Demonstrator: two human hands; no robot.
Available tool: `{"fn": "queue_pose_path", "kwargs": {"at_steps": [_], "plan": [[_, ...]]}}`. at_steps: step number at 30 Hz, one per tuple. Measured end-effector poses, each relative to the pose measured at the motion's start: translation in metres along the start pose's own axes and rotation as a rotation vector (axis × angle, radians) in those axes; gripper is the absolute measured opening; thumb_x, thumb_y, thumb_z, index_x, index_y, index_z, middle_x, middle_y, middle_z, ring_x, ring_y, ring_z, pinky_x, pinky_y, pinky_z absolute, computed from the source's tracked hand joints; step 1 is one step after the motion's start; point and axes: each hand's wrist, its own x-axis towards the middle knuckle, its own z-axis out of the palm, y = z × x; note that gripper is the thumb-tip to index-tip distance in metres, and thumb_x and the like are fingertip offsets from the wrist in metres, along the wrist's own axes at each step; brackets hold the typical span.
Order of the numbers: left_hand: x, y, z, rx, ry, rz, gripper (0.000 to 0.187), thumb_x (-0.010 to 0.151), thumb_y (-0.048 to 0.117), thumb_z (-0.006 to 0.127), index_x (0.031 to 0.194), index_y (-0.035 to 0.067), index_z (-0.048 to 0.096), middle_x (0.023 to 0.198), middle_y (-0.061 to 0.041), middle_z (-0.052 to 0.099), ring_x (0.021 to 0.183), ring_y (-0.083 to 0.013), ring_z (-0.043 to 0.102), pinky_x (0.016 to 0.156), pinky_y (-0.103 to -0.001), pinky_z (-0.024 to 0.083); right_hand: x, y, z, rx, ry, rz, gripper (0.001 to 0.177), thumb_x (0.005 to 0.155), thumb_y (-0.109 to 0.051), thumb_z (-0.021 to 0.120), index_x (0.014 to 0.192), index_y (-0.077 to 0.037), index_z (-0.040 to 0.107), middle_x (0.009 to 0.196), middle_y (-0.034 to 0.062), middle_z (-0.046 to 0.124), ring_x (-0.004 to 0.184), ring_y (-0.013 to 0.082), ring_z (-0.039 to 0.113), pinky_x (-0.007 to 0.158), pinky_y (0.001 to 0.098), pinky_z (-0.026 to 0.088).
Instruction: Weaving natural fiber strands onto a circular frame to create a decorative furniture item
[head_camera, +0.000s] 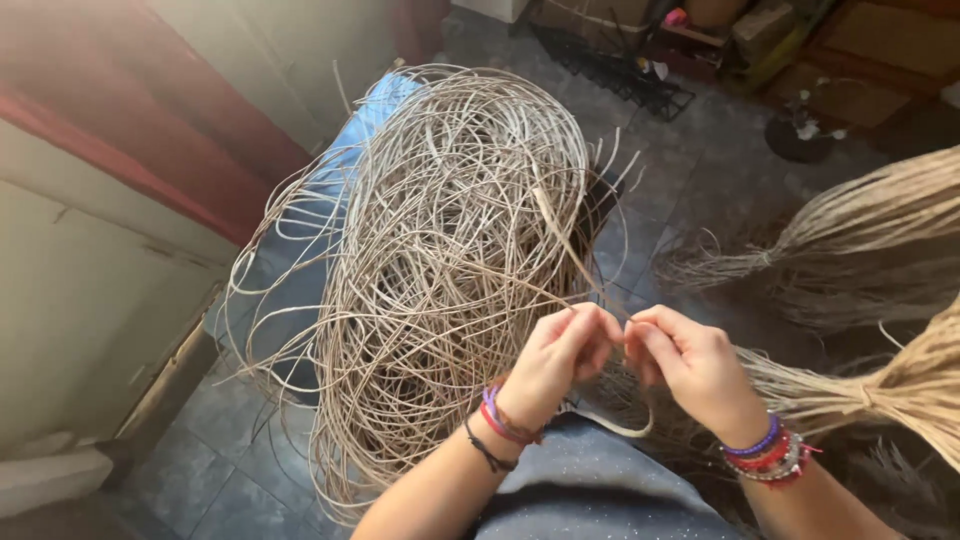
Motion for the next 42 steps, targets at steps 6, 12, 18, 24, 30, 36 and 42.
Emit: {"fn": "queue_pose_path", "kwargs": {"at_steps": [6,12,18,24,30,36,42], "plan": [[-0.01,-0.002,0.006,0.111,-0.09,-0.036,0.069,0.108,0.056,0.031,0.083,0.008,0.073,0.056,-0.003,0.057,0.049,-0.0069,0.048,0.049,-0.021,0.033,-0.021,0.023,0.008,-0.076,0.147,-0.044,0.03,0.106,-0.029,0.048,0.086,-0.014,0.065,0.065,-0.0037,0.051,0.056,0.01,0.043,0.058,0.0272,0.038],[-0.013,-0.029,0.016,0.298,-0.043,0.377,0.043,0.114,0.033,0.038,0.143,0.015,0.065,0.127,-0.009,0.052,0.112,-0.0156,0.044,0.102,-0.028,0.038,-0.056,0.042,0.025,0.109,0.403,0.022,0.026,0.106,-0.026,0.059,0.09,-0.015,0.077,0.064,0.0013,0.068,0.061,0.011,0.061,0.065,0.0272,0.054],[-0.023,-0.046,0.043,0.247,-0.383,0.379,0.049,0.117,0.037,0.029,0.155,0.017,0.051,0.162,-0.014,0.037,0.147,-0.0331,0.038,0.123,-0.05,0.029,-0.093,0.052,0.048,0.106,0.483,0.088,0.013,0.098,-0.013,0.067,0.092,-0.011,0.078,0.061,0.0058,0.071,0.062,0.0091,0.06,0.062,0.0328,0.055],[-0.05,-0.058,0.069,0.024,-0.592,0.046,0.057,0.112,0.045,0.034,0.148,0.005,0.052,0.159,-0.011,0.04,0.059,-0.01,0.057,0.053,-0.017,0.051,-0.145,0.043,0.049,0.356,0.483,0.099,0.025,0.102,-0.014,0.055,0.089,-0.001,0.073,0.055,0.008,0.061,0.048,0.0153,0.054,0.051,0.0283,0.048],[-0.064,-0.082,0.091,0.016,-0.703,0.123,0.05,0.114,0.045,0.036,0.128,0.007,0.066,0.14,-0.013,0.061,0.128,-0.02,0.06,0.092,-0.027,0.058,-0.196,0.062,0.052,0.362,0.585,0.206,0.035,0.103,-0.018,0.056,0.073,-0.004,0.066,0.061,0.0043,0.063,0.046,0.0106,0.045,0.044,0.0264,0.04],[-0.069,-0.06,0.118,0.779,-1.067,0.375,0.051,0.106,0.045,0.042,0.122,0.004,0.07,0.137,-0.01,0.068,0.135,-0.0288,0.06,0.113,-0.041,0.041,-0.268,0.064,0.024,-0.104,0.674,0.304,0.028,0.096,-0.033,0.059,0.103,-0.013,0.077,0.098,-0.0029,0.084,0.087,0.0103,0.076,0.08,0.0271,0.054],[-0.101,-0.051,0.162,0.981,-1.221,0.957,0.059,0.1,0.038,0.063,0.149,0.01,0.049,0.141,-0.01,0.061,0.145,-0.0339,0.051,0.119,-0.046,0.041,-0.338,0.051,0.018,-0.346,0.61,0.313,0.02,0.093,-0.017,0.062,0.109,-0.016,0.074,0.109,0.0015,0.082,0.095,0.0198,0.079,0.079,0.0351,0.055]]}}
